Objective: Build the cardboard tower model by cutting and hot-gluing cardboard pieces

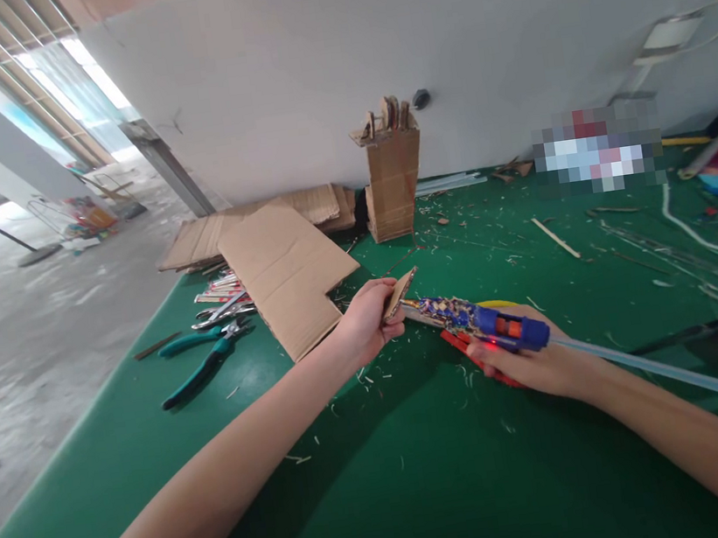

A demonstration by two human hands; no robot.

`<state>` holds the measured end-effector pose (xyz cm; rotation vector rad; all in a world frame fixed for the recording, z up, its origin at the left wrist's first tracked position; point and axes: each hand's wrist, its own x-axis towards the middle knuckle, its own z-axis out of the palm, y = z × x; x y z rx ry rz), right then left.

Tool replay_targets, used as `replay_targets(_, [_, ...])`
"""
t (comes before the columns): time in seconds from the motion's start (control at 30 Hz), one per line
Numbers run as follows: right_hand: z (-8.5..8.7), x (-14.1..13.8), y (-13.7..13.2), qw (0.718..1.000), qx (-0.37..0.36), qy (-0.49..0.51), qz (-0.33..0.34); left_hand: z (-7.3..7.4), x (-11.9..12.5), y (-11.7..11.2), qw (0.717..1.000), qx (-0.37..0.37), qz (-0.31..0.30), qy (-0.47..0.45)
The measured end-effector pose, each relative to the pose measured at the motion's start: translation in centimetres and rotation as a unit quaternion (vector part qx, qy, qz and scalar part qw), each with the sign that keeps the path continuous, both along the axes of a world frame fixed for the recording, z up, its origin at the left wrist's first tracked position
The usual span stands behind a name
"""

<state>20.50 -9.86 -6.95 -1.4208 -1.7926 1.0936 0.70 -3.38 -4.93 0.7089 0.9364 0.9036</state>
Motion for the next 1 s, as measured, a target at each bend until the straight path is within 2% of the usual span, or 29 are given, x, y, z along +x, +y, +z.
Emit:
replay_targets(0.33, [0.76,-0.06,0.12,1.000,0.007,-0.020,-0.014,0.11,0.06,-0.16,1.000,-0.006,-0.007,-0.006])
replay_targets(0.63, [0.76,-0.17,0.26,0.996,0.027,-0.072,-0.041,0.00,0.01,-0.08,1.000,-0.009,-0.018,-0.012])
replay_targets(0.8, [0.50,0.04,0.47,0.997,0.030,-0.062,-0.044,0.01,-0.09,-0.07,1.000,-0.010,-0.025,-0.011])
replay_targets(1.0, [0.95,-0.17,0.46,0.995,0.041,-0.059,-0.067,-0.21,-0.13,0.00,0.999,-0.010,-0.033,-0.020])
